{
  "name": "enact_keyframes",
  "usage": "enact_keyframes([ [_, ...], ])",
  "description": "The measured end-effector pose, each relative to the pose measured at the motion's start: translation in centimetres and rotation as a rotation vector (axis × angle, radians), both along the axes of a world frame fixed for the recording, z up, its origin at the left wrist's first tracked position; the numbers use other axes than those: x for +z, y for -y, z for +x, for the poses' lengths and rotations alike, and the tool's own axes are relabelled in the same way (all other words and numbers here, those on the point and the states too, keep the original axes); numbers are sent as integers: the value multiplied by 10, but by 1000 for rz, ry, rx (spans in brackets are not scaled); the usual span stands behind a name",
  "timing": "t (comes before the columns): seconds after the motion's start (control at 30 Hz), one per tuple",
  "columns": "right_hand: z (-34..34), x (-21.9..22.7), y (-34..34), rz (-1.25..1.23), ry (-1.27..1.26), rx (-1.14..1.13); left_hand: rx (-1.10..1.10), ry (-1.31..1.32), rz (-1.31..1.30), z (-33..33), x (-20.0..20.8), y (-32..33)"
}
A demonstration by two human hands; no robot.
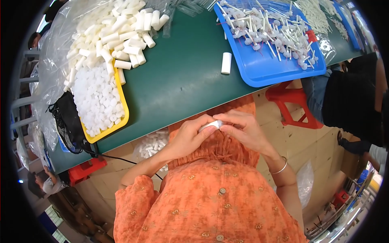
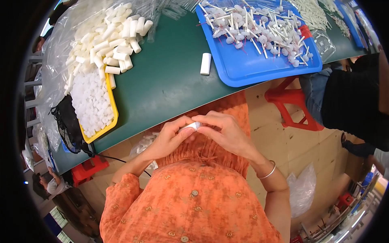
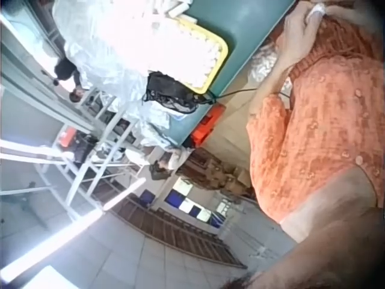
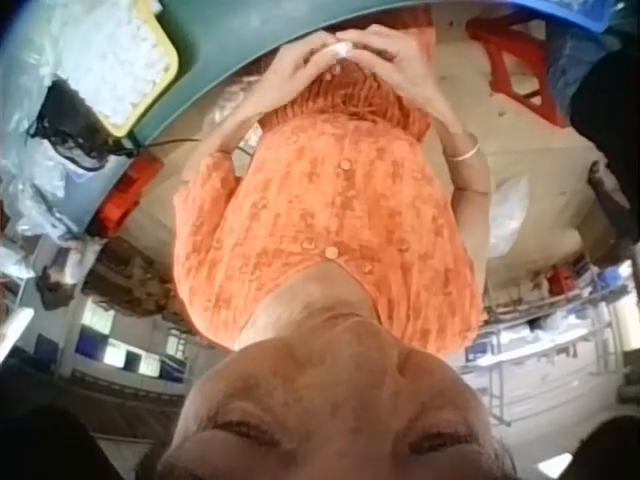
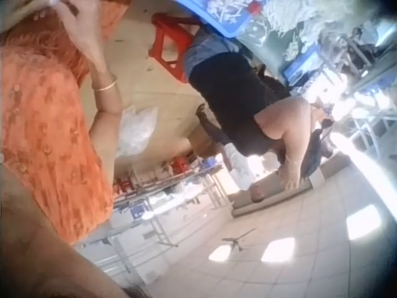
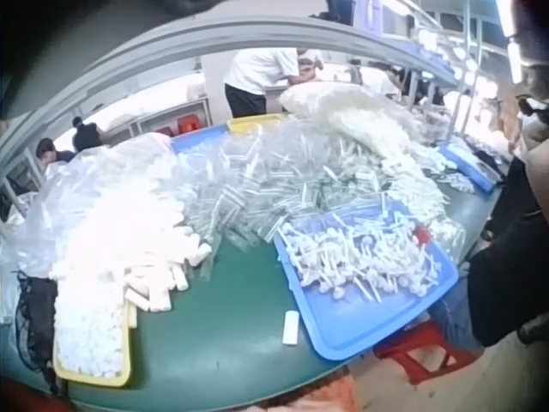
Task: Assemble small plastic components at a factory workbench.
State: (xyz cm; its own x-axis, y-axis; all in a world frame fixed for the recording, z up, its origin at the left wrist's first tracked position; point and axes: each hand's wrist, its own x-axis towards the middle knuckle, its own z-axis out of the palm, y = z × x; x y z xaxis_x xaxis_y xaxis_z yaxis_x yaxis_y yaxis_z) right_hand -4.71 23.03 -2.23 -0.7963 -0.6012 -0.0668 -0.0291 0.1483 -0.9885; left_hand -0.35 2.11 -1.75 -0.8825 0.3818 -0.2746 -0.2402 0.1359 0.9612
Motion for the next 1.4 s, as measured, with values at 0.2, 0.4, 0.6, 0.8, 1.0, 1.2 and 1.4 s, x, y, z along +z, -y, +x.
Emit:
enact_keyframes([
  [0.2, 50, -41, 8, -261, 374, -505, 314, 356, 408, 9, -41, -16],
  [0.4, 61, -54, 41, -409, 709, -426, 632, 420, 507, 7, -35, -47],
  [0.6, 53, -30, 53, -741, 968, -518, 482, 677, 611, -3, -26, -32],
  [0.8, 41, -24, 54, -807, 1013, -517, 471, 655, 656, -8, -25, -31],
  [1.0, 23, -19, 24, -705, 1249, -283, 507, 558, 683, -8, -29, -37],
  [1.2, 10, -15, 17, -702, 1373, -240, 518, 622, 730, -8, -33, -36],
  [1.4, 39, -22, 35, -456, 902, -340, 551, 585, 672, -5, -31, -37],
])
